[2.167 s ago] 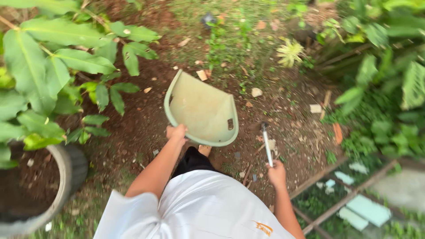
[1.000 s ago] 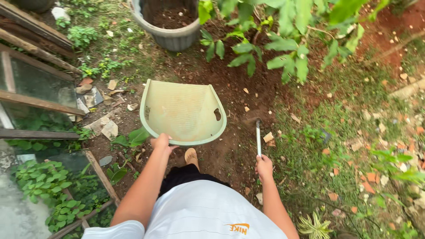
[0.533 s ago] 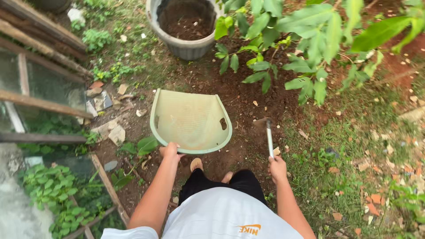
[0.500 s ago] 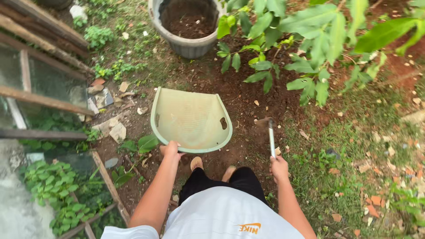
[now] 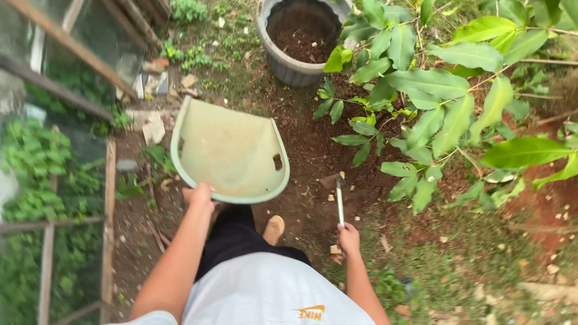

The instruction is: The person scoops soil into a green basin using a hand hoe and then dumps the soil into a large planter.

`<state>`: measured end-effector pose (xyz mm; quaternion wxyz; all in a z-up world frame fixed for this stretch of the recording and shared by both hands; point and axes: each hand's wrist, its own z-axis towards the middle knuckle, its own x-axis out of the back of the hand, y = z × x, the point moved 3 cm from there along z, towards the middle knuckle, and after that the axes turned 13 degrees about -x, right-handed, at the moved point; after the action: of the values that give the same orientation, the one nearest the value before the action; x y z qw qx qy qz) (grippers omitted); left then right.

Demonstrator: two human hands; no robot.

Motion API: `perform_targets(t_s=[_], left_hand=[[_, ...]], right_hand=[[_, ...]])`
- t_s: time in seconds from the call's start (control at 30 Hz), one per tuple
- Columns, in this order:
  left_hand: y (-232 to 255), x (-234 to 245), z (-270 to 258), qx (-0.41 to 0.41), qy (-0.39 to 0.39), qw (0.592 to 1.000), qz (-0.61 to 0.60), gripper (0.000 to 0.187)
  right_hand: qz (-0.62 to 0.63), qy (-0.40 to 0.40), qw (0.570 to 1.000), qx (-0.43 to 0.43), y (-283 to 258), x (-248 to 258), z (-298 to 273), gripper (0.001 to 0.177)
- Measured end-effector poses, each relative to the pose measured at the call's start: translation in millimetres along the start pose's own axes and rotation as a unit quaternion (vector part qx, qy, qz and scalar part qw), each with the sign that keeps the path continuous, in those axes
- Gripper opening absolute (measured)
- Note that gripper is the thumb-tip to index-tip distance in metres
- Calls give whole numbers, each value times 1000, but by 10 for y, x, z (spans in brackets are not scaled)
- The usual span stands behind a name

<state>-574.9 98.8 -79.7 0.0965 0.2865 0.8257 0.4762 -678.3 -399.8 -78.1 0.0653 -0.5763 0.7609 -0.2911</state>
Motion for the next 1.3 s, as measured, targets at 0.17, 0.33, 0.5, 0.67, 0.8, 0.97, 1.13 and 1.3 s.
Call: perform_targets(t_s=[0.17,0.33,0.5,0.67,0.8,0.97,1.13,1.3], left_hand=[[28,-32,-344,18,6,1000,-10,67],[56,-105,-537,21,-9,999,-30,64],[120,-229,-688,9,-3,1000,-19,66],[123,-229,-683,9,-12,1000,-18,67],[147,-242,-654,-3,-10,1000,-7,65],[62,-163,-508,0,-1,1000,2,67],[-412,100,-91,-89,39,994,-51,75],[-729,413,216,-4,98,993,-71,68]], right_hand=[[-62,8,997,34,-177,225,140,25],[-50,6,996,76,-239,362,83,26],[-18,10,1000,9,-284,307,-19,26],[-36,20,999,-19,-176,284,-65,26],[-26,17,999,-15,-141,193,-60,27],[-53,18,998,3,-226,17,-71,29],[-165,51,983,63,-320,-26,-59,30],[-290,99,940,149,-412,39,-66,34]])
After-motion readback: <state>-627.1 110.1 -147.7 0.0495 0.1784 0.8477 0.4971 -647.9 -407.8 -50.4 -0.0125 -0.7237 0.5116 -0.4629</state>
